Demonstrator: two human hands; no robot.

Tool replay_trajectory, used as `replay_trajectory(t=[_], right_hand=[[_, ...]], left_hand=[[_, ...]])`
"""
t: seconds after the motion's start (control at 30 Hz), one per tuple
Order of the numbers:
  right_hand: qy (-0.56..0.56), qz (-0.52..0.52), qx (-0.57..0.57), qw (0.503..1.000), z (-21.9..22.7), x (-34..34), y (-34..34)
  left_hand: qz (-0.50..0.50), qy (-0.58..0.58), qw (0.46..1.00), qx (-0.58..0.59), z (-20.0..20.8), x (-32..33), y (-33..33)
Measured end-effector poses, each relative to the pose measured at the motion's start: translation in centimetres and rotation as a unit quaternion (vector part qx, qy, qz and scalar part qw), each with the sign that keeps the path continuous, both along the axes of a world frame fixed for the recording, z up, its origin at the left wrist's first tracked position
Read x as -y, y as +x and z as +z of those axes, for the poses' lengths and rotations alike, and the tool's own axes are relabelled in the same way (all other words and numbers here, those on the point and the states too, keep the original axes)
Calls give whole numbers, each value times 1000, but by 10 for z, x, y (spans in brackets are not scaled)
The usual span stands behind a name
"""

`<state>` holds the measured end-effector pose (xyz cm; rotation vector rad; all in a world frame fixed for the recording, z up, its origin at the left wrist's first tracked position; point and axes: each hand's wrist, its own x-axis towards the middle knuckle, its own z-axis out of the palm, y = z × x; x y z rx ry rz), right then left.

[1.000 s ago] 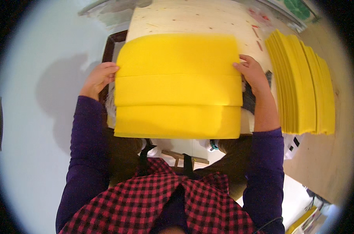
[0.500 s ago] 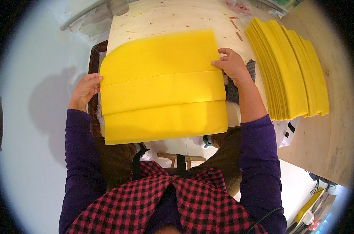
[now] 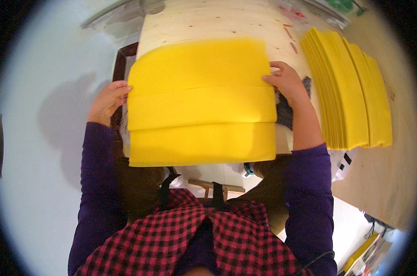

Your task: The person folds yellow sheets on a wooden table, aligning edges and pressing creases. They repeatedly pick up sheets, fold them in half, and stack them on the right side of the table.

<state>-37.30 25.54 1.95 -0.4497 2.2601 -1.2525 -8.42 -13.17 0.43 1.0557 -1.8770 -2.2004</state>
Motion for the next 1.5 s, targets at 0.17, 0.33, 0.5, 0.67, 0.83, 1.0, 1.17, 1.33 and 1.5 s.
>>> replay_trajectory(t=[0.17, 0.33, 0.5, 0.67, 0.83, 1.0, 1.17, 1.33, 1.5], right_hand=[[-18, -4, 7, 1000, 3, 1, 5], [-15, -9, 8, 1000, 4, 1, 5], [-11, 2, 4, 1000, 2, 2, 2], [-43, -37, 43, 997, 3, 8, -5], [-48, -45, 25, 998, -1, 14, -10], [-79, -31, 23, 996, -3, 17, -10], [-47, -13, 32, 998, 4, 14, -15], [-59, 0, 38, 998, 3, 8, -23], [-93, 21, 42, 995, 1, 0, -25]], left_hand=[[-20, -2, 1000, -2, 1, 0, -3], [-22, -9, 1000, 5, 4, -3, -4], [-4, -13, 1000, 3, 1, -3, -6], [-23, -74, 997, 9, 0, 3, -18], [5, -124, 992, -5, -4, -2, -28], [-10, -127, 992, -22, 1, -1, -28], [2, -119, 993, -14, 9, -3, -34], [-18, -128, 991, -30, 14, 0, -34], [-19, -151, 988, -31, 9, 8, -28]])
